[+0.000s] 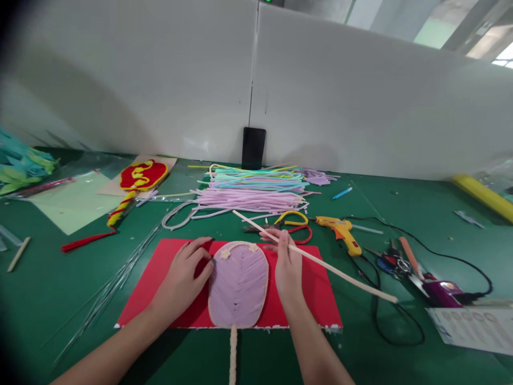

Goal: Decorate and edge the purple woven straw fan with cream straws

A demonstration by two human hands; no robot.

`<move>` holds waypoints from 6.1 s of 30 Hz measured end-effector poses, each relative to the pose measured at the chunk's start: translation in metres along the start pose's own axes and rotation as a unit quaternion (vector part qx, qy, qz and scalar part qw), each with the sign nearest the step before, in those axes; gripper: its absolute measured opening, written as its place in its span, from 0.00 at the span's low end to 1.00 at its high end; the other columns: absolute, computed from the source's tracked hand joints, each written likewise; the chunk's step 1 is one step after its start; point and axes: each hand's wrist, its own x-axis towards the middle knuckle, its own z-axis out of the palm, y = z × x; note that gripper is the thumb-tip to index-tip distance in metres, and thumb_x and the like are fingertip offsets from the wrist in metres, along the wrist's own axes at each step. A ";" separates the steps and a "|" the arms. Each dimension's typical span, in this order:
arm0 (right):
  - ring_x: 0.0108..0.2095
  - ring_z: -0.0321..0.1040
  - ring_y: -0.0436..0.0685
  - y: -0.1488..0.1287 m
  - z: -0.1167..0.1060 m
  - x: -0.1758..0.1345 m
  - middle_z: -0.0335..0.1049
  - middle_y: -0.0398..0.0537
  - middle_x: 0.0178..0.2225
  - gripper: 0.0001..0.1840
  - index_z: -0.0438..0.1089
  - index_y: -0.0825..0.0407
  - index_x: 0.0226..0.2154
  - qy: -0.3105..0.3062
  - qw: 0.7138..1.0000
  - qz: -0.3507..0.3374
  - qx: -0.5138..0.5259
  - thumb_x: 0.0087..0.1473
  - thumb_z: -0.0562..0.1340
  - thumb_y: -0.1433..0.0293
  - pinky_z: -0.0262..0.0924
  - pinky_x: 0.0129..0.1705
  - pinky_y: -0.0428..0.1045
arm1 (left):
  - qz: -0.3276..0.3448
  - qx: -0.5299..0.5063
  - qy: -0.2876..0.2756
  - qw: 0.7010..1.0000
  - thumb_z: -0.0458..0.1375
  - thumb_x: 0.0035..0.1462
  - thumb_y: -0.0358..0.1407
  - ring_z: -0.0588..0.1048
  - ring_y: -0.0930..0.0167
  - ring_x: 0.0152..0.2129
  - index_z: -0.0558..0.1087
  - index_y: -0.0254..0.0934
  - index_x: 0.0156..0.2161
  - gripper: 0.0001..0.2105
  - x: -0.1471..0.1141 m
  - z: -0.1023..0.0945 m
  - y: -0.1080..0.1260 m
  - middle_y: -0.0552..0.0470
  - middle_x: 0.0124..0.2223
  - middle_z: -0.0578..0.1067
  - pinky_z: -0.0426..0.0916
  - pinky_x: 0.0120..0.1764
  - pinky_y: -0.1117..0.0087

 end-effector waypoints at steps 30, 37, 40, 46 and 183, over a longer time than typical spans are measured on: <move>0.22 0.71 0.51 -0.001 0.003 -0.024 0.76 0.48 0.34 0.13 0.70 0.52 0.30 -0.280 0.958 -0.069 0.017 0.51 0.60 0.59 0.60 0.18 0.44 | -0.123 -0.487 0.025 0.864 0.58 0.50 0.44 0.73 0.70 0.29 0.74 0.33 0.44 0.19 0.009 0.007 0.036 0.46 0.37 0.78 0.67 0.34 0.71; 0.23 0.70 0.51 -0.011 -0.006 -0.019 0.76 0.46 0.26 0.12 0.75 0.52 0.31 -0.320 0.946 -0.044 -0.013 0.47 0.63 0.61 0.62 0.21 0.44 | -0.133 -0.620 0.014 0.773 0.64 0.44 0.42 0.72 0.76 0.22 0.75 0.32 0.34 0.15 0.014 0.009 0.024 0.50 0.28 0.77 0.66 0.29 0.77; 0.23 0.68 0.50 -0.016 -0.011 -0.016 0.75 0.46 0.24 0.10 0.76 0.51 0.28 -0.274 0.959 -0.066 -0.022 0.48 0.63 0.63 0.62 0.22 0.43 | -0.143 -0.651 0.018 0.745 0.65 0.44 0.40 0.72 0.78 0.21 0.73 0.34 0.32 0.12 0.017 0.007 0.023 0.54 0.25 0.75 0.66 0.27 0.80; 0.21 0.69 0.50 -0.011 -0.008 -0.015 0.77 0.48 0.26 0.10 0.73 0.52 0.27 -0.266 0.961 -0.032 0.066 0.48 0.63 0.62 0.58 0.20 0.44 | -0.169 -0.684 0.045 0.709 0.61 0.49 0.37 0.73 0.80 0.20 0.72 0.37 0.34 0.08 0.019 0.003 0.021 0.55 0.29 0.77 0.67 0.25 0.82; 0.36 0.71 0.56 -0.003 -0.026 -0.075 0.68 0.56 0.47 0.15 0.64 0.52 0.42 0.185 0.970 -0.147 0.053 0.56 0.53 0.61 0.65 0.24 0.46 | -0.055 -0.621 -0.042 0.781 0.64 0.45 0.34 0.67 0.61 0.49 0.70 0.40 0.49 0.22 0.014 0.006 0.025 0.48 0.51 0.72 0.62 0.48 0.66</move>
